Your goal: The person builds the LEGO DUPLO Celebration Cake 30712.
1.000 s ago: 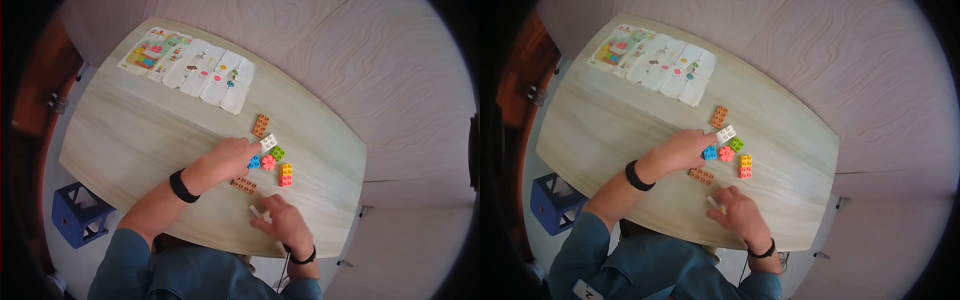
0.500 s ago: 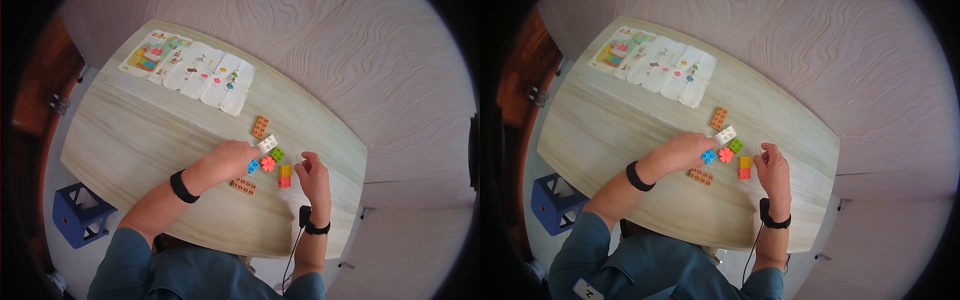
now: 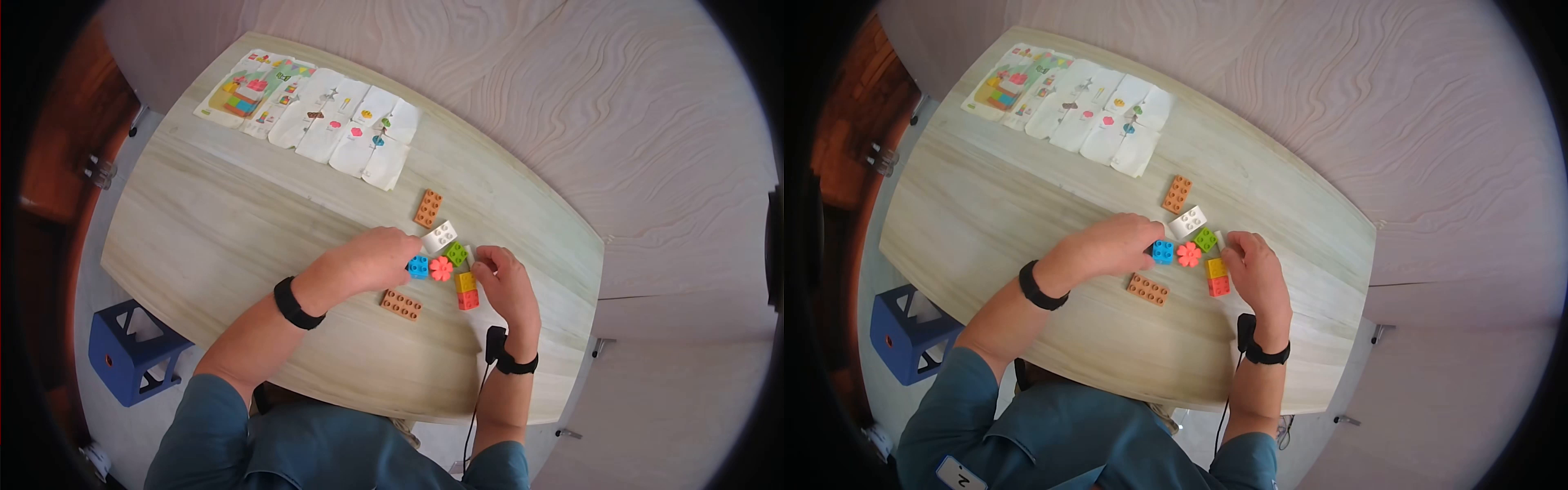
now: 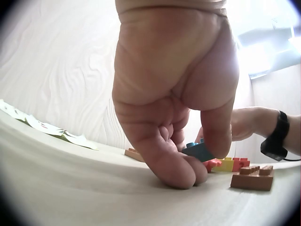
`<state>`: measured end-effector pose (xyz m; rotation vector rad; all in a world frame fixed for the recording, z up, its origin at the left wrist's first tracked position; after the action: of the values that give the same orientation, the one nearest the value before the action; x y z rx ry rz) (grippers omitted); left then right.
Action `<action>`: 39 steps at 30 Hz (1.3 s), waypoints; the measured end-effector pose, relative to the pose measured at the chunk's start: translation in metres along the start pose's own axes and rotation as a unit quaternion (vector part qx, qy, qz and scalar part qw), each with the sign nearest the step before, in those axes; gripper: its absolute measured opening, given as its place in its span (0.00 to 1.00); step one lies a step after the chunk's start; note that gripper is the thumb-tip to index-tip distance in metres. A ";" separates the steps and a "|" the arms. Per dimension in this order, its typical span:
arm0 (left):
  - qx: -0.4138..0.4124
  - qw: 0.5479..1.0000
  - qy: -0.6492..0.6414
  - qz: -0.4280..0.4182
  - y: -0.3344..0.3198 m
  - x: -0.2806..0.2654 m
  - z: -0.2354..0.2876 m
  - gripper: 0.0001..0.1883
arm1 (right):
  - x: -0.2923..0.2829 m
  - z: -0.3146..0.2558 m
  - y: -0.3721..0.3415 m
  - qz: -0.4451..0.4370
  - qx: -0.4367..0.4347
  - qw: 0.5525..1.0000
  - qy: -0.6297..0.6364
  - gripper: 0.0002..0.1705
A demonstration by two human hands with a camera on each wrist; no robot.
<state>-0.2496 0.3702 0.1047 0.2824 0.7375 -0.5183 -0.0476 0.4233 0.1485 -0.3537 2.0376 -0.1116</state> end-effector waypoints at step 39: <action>-0.002 0.988 0.055 -0.143 -0.010 0.015 0.010 0.10 | 0.070 -0.106 -0.100 -0.003 -0.234 0.972 -0.007 0.13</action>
<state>-0.2399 0.3519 0.1005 0.2034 0.8923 -0.7780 -0.1508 0.3001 0.1617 -0.6503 2.0343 0.3753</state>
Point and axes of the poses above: each hand's wrist, its own y-axis towards the middle knuckle, its own x-axis out of the palm, z = x × y, the point moved 9 cm from there along y, towards the middle knuckle, and after that the axes turned 13 degrees about x, right-handed, at the moved point
